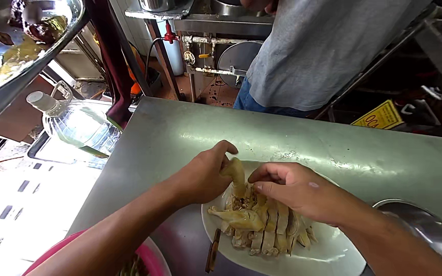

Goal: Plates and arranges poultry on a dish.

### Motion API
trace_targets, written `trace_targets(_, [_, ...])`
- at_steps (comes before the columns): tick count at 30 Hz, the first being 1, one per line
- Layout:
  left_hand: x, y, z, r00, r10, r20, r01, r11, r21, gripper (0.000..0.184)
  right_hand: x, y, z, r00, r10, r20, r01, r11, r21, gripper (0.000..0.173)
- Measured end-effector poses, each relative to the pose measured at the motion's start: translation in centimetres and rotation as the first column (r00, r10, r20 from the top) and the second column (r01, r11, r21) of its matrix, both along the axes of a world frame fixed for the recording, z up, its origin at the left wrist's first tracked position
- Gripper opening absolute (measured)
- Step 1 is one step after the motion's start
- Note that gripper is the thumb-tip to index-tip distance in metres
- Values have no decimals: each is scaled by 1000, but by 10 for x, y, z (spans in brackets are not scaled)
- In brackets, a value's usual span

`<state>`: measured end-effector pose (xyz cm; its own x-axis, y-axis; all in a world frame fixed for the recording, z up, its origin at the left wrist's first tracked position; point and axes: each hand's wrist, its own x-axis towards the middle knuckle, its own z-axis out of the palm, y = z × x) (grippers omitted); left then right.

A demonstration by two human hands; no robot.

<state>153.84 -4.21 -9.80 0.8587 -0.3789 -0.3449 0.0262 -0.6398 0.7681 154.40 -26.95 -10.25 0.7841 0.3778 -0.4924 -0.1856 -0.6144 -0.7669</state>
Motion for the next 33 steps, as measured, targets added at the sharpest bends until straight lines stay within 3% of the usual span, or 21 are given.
trace_targets(3, [11,-1,14,959,-281,22,279,957,81,17,-1,-5,1,999,28,33,-27,1000,-14,10])
trace_targets(5, [26,-2,25,903,-430,16,427,899,99,13,-1,-11,1,993,67,94,-68,998,4,22])
trace_targets(7, [41,-5,33,851,-525,-28,525,846,94,14,-3,-10,-1,992,45,119,-57,994,93,22])
trace_targets(10, [58,-18,27,783,-566,-257,600,797,72,17,-5,-6,-3,996,48,69,-51,998,46,9])
trace_targets(12, [63,-30,12,734,-531,-425,618,781,91,18,-4,-3,-6,998,64,12,-63,996,-66,9])
trace_targets(14, [66,-39,-1,724,-497,-478,619,774,132,18,-3,0,-10,996,90,23,-84,981,-177,11])
trace_targets(16, [62,-44,-4,783,-514,-350,604,763,233,16,-3,4,-12,988,110,108,-77,959,-273,15])
trace_targets(19, [40,-38,-5,805,-594,15,536,737,413,20,-2,2,-14,969,134,206,-57,938,-342,11])
trace_targets(21, [20,-24,-11,781,-565,265,419,789,449,21,0,-1,-16,962,155,225,-62,926,-372,9])
trace_targets(23, [2,-10,-14,766,-498,407,299,836,460,23,2,-5,-20,940,189,283,-68,919,-389,9])
trace_targets(27, [-20,4,-28,826,-492,275,336,822,461,15,9,-16,-29,856,307,416,-99,887,-451,15])
trace_targets(31, [-20,-1,-36,837,-496,230,362,818,447,10,20,-20,-23,839,452,302,-200,773,-601,19])
trace_targets(33, [-20,-4,-34,846,-496,195,364,805,468,11,23,-24,-20,835,482,265,-264,775,-575,20])
